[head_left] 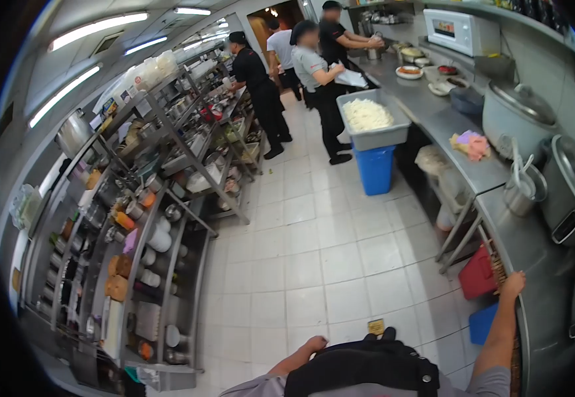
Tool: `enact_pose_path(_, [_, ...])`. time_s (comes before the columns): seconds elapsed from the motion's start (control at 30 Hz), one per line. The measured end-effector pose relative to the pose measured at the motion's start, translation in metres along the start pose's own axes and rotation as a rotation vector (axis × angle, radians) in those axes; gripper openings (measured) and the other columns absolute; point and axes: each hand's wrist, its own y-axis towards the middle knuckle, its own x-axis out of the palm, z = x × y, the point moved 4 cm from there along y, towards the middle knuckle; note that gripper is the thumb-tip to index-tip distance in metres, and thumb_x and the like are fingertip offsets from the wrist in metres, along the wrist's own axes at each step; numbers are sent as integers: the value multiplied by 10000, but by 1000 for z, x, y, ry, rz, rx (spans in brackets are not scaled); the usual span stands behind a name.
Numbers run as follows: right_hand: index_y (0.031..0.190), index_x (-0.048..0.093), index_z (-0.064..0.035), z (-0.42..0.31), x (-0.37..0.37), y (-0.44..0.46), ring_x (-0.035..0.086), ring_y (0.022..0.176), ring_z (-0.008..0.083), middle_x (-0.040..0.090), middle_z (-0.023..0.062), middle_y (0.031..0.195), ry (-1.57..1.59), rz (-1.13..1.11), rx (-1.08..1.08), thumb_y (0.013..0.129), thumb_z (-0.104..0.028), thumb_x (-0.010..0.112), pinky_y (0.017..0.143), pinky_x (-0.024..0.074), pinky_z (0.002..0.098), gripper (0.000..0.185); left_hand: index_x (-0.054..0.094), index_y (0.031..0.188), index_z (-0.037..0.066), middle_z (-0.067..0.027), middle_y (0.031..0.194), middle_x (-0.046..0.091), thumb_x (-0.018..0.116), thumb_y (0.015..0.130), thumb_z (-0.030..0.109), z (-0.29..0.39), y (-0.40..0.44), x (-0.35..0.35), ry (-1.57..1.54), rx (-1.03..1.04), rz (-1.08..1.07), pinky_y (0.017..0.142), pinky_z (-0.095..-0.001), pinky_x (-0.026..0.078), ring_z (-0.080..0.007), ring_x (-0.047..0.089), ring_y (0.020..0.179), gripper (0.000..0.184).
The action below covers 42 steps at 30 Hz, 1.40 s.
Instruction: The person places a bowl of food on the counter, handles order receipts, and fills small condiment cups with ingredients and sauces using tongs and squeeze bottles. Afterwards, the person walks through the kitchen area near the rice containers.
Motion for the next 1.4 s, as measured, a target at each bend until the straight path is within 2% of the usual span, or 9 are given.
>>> enact_pose_path(0.07, [811, 725, -107, -5, 0, -4, 662, 793, 200, 647, 56, 864, -5, 2, -26, 913, -125, 571, 666, 565, 292, 185, 712, 1050, 53, -126, 959, 724, 574, 881, 302, 10, -8, -9, -163, -74, 1, 834, -379, 530, -282, 688, 907, 331])
enact_pose_path(0.17, [799, 724, -103, 0, -3, 1, 664, 786, 204, 649, 58, 865, -38, -11, -1, 898, -124, 593, 666, 567, 289, 166, 719, 1045, 65, -181, 975, 710, 575, 817, 299, 10, -10, -10, -254, -12, 41, 814, -418, 529, -325, 686, 883, 357])
enact_pose_path(0.27, [787, 725, -105, 3, -12, -1, 667, 812, 210, 651, 57, 868, 3, -8, -32, 898, -130, 596, 685, 568, 297, 172, 718, 1049, 63, -130, 1004, 720, 608, 861, 304, -1, -10, -2, -58, -6, 7, 848, -371, 524, -265, 682, 940, 325])
enact_pose_path(0.63, [803, 739, -114, -1, -30, 1, 659, 829, 227, 669, 39, 906, -56, -119, 5, 843, -164, 611, 649, 557, 343, 143, 731, 1031, 69, -162, 1007, 714, 624, 805, 356, -1, 1, -3, -6, -9, -163, 831, -416, 521, -308, 677, 951, 381])
enact_pose_path(0.87, [789, 750, -125, -4, -39, 11, 705, 775, 250, 708, 46, 813, 21, -147, -57, 847, -142, 615, 587, 567, 371, 149, 723, 1037, 68, -184, 950, 714, 578, 825, 262, 26, 15, -28, -487, -137, 29, 773, -408, 550, -299, 694, 868, 321])
enact_pose_path(0.97, [781, 751, -120, -4, -53, 14, 717, 755, 245, 719, 46, 792, 104, -266, -20, 854, -137, 607, 599, 571, 368, 162, 724, 1010, 56, -195, 932, 712, 601, 818, 253, 26, 17, -27, -2, 17, -65, 790, -412, 553, -319, 693, 880, 301])
enact_pose_path(1.07, [785, 753, -128, -5, -40, 18, 722, 751, 241, 718, 45, 773, 63, -224, -97, 859, -125, 594, 591, 565, 365, 175, 719, 1021, 54, -193, 933, 713, 610, 827, 256, 14, 37, -29, -54, -30, -100, 788, -407, 553, -311, 694, 877, 301])
enact_pose_path(1.27, [840, 739, -116, -4, -15, 14, 693, 868, 207, 714, 65, 936, 83, -273, -68, 871, -120, 586, 846, 526, 369, 156, 710, 1043, 49, -191, 935, 715, 627, 844, 261, 23, 98, -72, -134, -78, -66, 784, -397, 552, -294, 697, 873, 303])
enact_pose_path(1.4, [825, 732, -94, -2, 5, 2, 685, 883, 231, 703, 73, 901, 5, -337, -61, 862, -106, 594, 830, 534, 370, 144, 703, 1058, 46, -189, 936, 717, 638, 856, 265, 45, 140, -129, -247, 35, -24, 781, -390, 552, -283, 699, 870, 305])
